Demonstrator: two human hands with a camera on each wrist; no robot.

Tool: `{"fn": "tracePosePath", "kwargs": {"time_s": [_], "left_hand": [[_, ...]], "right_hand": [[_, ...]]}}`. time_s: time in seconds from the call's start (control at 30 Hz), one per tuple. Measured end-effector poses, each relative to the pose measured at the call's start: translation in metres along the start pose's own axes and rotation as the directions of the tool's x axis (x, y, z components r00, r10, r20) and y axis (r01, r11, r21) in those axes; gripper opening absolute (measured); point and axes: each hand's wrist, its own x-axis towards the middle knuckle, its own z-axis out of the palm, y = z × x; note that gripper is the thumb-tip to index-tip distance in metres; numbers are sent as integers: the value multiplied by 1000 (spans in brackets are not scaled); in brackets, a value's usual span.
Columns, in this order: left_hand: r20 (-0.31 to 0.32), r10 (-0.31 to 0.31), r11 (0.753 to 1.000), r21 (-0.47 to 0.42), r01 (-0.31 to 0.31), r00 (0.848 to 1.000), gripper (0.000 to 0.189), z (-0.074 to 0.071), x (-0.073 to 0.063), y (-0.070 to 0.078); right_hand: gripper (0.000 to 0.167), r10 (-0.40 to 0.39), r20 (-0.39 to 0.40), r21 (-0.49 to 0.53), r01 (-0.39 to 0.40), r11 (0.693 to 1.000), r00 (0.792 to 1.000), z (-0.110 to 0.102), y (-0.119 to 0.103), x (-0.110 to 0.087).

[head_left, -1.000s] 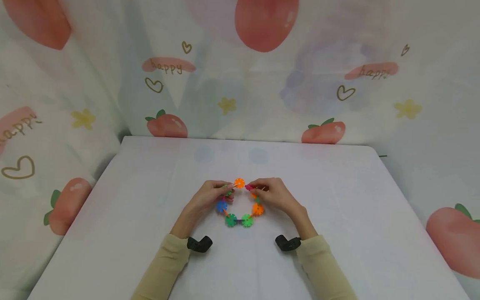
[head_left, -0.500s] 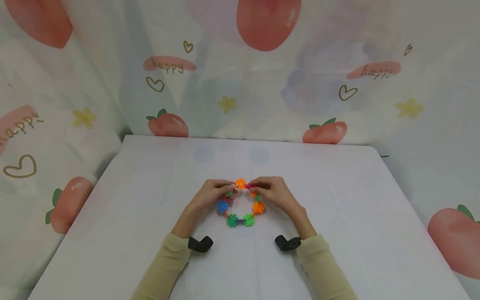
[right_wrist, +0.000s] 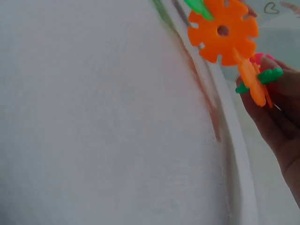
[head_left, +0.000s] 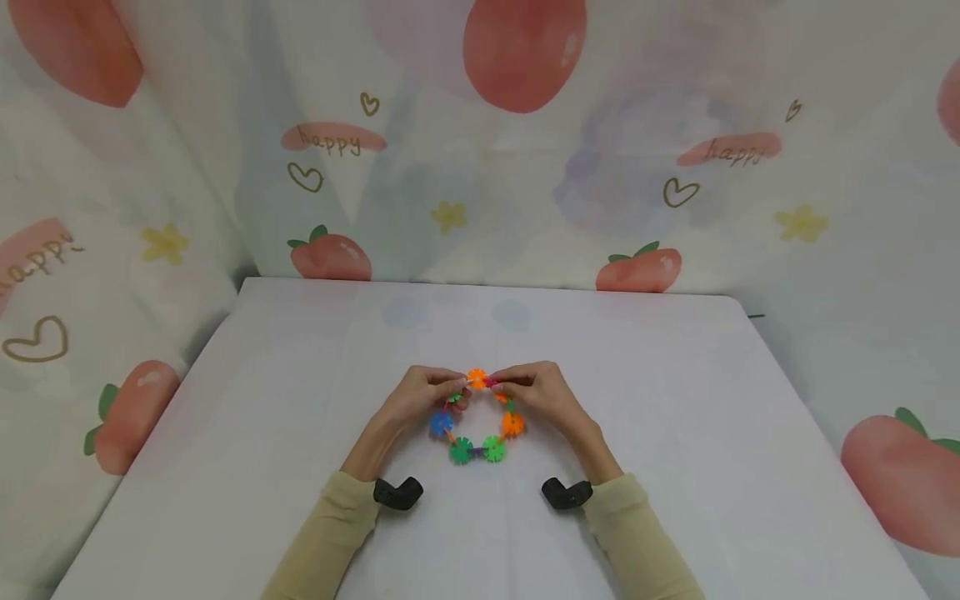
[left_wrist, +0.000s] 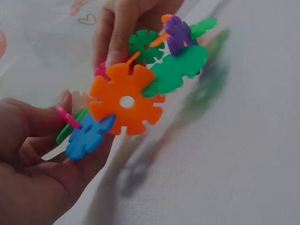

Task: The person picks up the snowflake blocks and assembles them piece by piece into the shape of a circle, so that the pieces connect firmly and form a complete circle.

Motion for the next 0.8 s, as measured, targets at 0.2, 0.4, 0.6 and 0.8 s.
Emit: {"fn": "tracePosePath", "kwargs": {"time_s": [0.2, 0.4, 0.6, 0.8], "left_hand": [[-11, 30, 987, 159, -27, 999, 24, -1, 15, 1], [-80, 72, 900, 436, -30, 994, 23, -5, 38, 10], [-68, 51, 846, 534, -7, 996, 27, -8, 68, 12], [-53, 11, 826, 563, 21, 999, 28, -12, 88, 11]], "right_hand": [[16, 20, -8, -118, -21, 993, 1000, -1, 1, 6], [16, 40, 6, -172, -38, 984, 999, -9, 11, 24], [17, 66, 28, -207, -58, 977, 997, -14, 21, 51], [17, 124, 15, -188, -119, 975, 992, -13, 34, 68]]}}
